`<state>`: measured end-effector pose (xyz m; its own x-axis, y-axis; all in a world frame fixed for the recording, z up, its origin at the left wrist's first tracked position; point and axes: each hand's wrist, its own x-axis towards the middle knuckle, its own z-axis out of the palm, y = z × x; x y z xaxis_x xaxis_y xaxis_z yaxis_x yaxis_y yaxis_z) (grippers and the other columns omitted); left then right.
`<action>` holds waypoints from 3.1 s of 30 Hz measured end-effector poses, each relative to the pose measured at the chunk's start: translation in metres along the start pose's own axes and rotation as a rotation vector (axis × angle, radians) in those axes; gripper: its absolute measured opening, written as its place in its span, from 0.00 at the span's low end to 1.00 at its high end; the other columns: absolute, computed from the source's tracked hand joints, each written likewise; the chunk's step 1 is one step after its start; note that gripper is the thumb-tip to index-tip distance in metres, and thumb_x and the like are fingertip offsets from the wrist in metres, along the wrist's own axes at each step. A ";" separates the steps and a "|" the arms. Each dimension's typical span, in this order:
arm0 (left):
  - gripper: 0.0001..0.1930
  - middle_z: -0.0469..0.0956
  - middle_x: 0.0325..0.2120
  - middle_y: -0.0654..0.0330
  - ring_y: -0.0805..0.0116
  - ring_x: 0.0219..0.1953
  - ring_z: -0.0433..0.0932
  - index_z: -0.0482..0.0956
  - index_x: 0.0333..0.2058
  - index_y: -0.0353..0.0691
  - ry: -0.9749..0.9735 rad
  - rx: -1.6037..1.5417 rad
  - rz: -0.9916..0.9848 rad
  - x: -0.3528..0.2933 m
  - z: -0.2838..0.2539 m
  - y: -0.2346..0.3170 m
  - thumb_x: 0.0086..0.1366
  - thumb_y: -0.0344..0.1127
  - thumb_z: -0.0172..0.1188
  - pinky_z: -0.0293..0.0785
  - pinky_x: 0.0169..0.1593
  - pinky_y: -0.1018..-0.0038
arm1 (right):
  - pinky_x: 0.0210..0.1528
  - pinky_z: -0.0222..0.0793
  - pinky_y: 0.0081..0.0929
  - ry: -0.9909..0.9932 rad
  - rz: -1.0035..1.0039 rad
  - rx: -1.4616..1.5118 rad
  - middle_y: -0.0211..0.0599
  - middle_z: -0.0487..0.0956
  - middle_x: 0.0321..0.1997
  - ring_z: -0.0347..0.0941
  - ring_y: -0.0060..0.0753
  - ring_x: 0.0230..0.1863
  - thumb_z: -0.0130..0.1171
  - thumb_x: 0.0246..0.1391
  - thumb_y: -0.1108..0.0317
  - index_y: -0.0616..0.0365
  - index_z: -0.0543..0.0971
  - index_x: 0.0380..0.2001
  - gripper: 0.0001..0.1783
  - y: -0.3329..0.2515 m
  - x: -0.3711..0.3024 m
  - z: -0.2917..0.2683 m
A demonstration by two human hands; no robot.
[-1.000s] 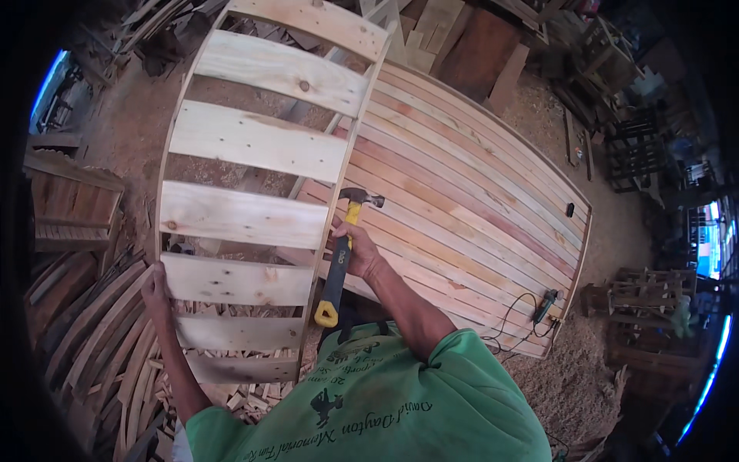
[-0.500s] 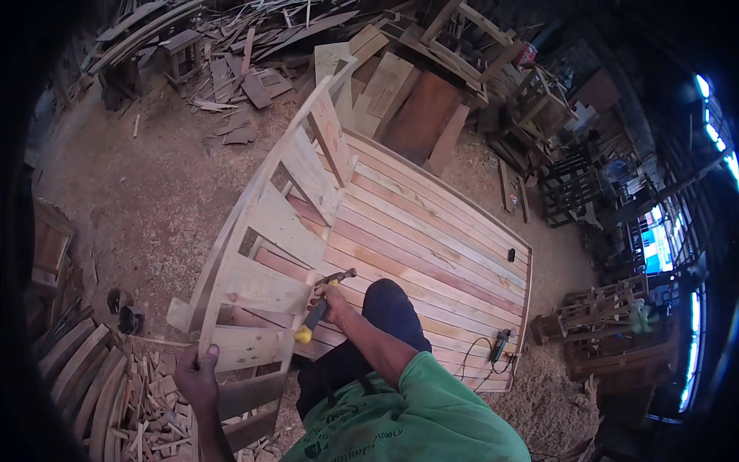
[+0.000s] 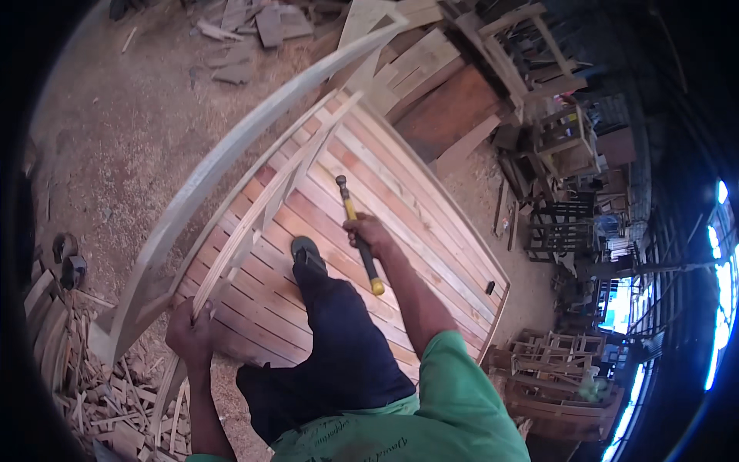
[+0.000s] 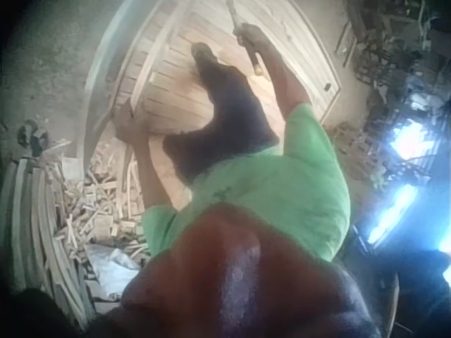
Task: Using a hammer and nails to attach wooden slats to a frame in a workshop.
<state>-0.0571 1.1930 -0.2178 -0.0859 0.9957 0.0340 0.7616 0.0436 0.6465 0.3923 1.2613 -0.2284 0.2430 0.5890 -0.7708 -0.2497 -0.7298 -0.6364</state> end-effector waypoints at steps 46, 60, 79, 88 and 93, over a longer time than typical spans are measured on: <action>0.22 0.85 0.41 0.55 0.56 0.44 0.82 0.85 0.46 0.41 0.560 0.481 0.140 -0.020 0.054 0.036 0.64 0.53 0.69 0.76 0.49 0.62 | 0.61 0.72 0.42 -0.046 -1.170 -0.687 0.67 0.73 0.62 0.73 0.58 0.62 0.82 0.39 0.41 0.82 0.57 0.65 0.67 -0.064 0.273 0.040; 0.43 0.72 0.60 0.58 0.56 0.55 0.71 0.73 0.61 0.48 0.961 -1.080 -0.685 -0.158 -0.013 -0.181 0.59 0.76 0.58 0.68 0.52 0.57 | 0.54 0.75 0.46 0.070 -1.297 -0.522 0.66 0.80 0.50 0.80 0.57 0.54 0.83 0.36 0.44 0.76 0.61 0.63 0.62 -0.060 0.269 0.048; 0.54 0.63 0.70 0.44 0.41 0.71 0.60 0.61 0.71 0.39 0.906 -1.058 -0.463 -0.005 0.004 -0.039 0.60 0.76 0.61 0.44 0.66 0.23 | 0.73 0.58 0.37 -0.211 -1.294 -0.177 0.55 0.65 0.69 0.63 0.46 0.70 0.79 0.50 0.63 0.72 0.55 0.71 0.55 -0.207 0.303 0.013; 0.56 0.60 0.72 0.43 0.39 0.73 0.57 0.59 0.72 0.40 0.844 -1.025 -0.431 0.011 0.031 -0.049 0.59 0.78 0.60 0.41 0.67 0.24 | 0.62 0.67 0.34 -0.103 -1.361 -0.271 0.49 0.71 0.62 0.69 0.40 0.60 0.78 0.52 0.62 0.71 0.56 0.70 0.52 -0.207 0.337 0.022; 0.55 0.59 0.73 0.46 0.40 0.73 0.57 0.59 0.73 0.40 0.831 -1.042 -0.473 0.019 0.035 -0.063 0.59 0.76 0.60 0.42 0.67 0.24 | 0.65 0.66 0.36 -0.094 -1.355 -0.284 0.51 0.72 0.63 0.70 0.41 0.62 0.79 0.51 0.61 0.70 0.61 0.67 0.49 -0.203 0.345 0.030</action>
<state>-0.0840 1.2117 -0.2841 -0.8221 0.5506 -0.1448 -0.2298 -0.0883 0.9692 0.4989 1.6232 -0.3657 0.0741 0.8996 0.4304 0.3276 0.3857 -0.8625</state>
